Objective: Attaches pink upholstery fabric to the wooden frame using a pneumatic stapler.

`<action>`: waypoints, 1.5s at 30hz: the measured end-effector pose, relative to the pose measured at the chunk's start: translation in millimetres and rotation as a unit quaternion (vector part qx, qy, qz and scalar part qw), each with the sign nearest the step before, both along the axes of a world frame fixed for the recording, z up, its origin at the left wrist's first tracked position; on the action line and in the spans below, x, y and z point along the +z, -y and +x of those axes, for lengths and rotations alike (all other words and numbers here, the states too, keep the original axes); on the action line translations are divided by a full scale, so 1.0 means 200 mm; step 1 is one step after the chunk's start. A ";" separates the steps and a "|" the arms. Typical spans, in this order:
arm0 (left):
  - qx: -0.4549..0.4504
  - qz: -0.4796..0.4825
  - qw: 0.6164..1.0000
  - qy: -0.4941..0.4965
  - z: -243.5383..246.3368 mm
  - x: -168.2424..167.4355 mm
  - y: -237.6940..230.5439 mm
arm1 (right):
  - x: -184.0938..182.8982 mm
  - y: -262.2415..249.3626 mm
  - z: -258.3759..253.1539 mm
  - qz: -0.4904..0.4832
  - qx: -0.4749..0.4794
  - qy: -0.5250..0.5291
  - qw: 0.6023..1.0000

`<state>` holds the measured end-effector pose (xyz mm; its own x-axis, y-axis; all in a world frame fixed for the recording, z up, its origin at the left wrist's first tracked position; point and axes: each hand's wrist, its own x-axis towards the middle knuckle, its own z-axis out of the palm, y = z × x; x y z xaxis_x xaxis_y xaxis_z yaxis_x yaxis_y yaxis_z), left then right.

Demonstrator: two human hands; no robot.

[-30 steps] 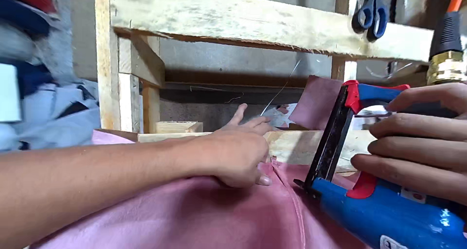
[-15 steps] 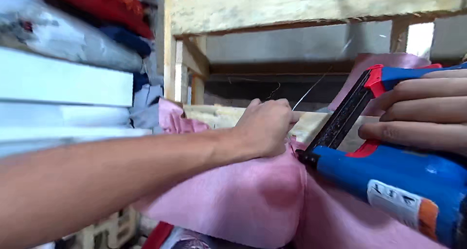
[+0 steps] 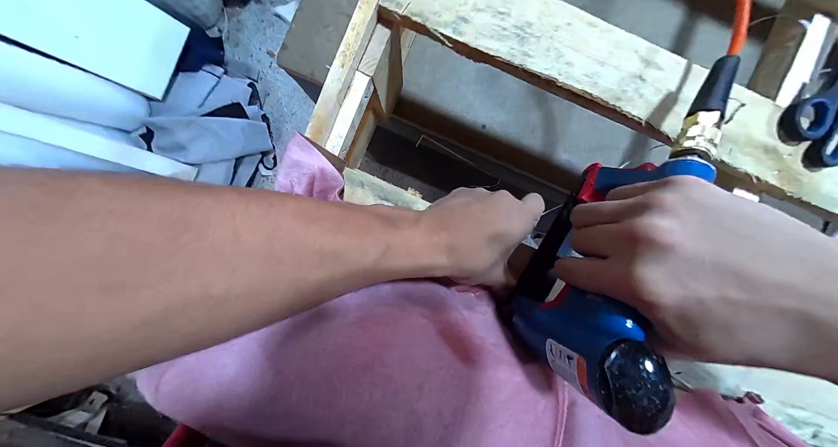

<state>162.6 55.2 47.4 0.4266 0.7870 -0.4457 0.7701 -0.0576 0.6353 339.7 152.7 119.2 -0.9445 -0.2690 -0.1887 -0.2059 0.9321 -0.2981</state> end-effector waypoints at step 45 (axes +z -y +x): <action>-0.240 0.103 0.965 0.022 -0.24 0.12 0.05 | 0.11 -0.07 0.05 -0.030 -0.020 0.047 0.998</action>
